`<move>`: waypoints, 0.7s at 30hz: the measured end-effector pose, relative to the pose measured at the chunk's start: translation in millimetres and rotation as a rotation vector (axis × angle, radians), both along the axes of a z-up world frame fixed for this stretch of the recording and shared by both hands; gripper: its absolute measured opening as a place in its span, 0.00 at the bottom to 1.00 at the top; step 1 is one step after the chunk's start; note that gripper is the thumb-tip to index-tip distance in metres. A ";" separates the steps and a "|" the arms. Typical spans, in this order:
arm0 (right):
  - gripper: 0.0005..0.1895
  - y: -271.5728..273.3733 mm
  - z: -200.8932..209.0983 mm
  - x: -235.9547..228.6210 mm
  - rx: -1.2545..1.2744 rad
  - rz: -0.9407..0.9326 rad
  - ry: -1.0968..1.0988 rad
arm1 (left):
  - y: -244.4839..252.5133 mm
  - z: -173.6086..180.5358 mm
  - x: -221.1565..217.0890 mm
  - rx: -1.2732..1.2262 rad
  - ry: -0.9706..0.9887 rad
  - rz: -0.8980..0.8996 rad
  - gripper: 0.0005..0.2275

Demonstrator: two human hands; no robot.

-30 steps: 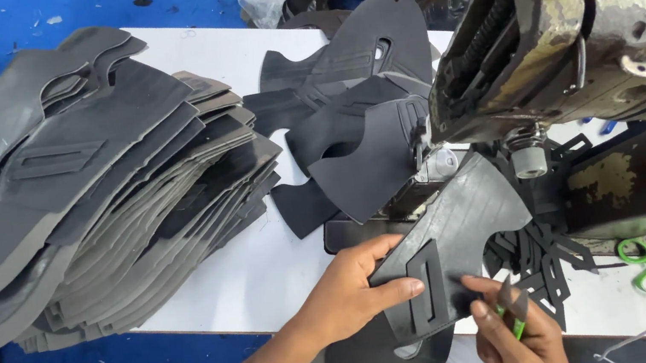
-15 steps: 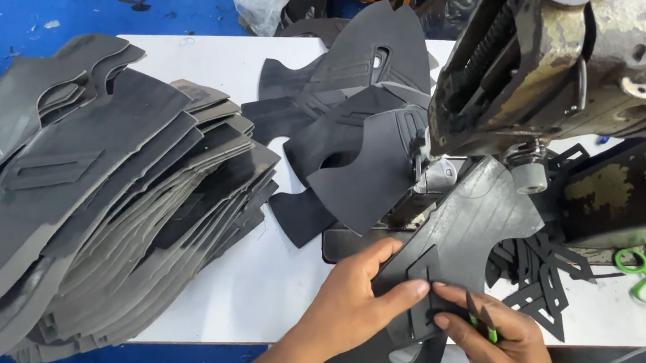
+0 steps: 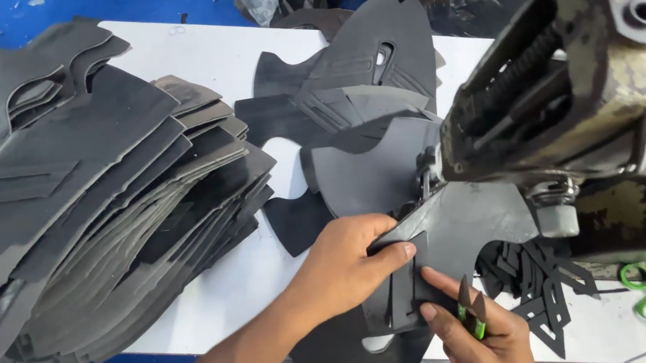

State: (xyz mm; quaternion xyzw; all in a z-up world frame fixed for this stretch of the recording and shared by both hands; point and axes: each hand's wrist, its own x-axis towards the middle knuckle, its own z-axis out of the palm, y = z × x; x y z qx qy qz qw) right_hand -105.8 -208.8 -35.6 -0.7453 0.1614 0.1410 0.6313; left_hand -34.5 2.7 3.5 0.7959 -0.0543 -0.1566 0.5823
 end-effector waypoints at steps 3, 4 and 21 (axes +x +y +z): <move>0.24 6.4 -2.5 3.0 0.014 -0.029 -0.025 | 2.7 -4.6 11.9 0.000 0.007 -0.028 0.13; 0.24 7.3 -4.4 3.6 0.018 -0.048 -0.062 | 2.4 -6.6 15.9 -0.020 -0.009 -0.036 0.12; 0.20 18.6 8.7 46.1 0.114 -0.124 -0.096 | -0.5 -0.2 49.1 0.021 -0.031 0.048 0.14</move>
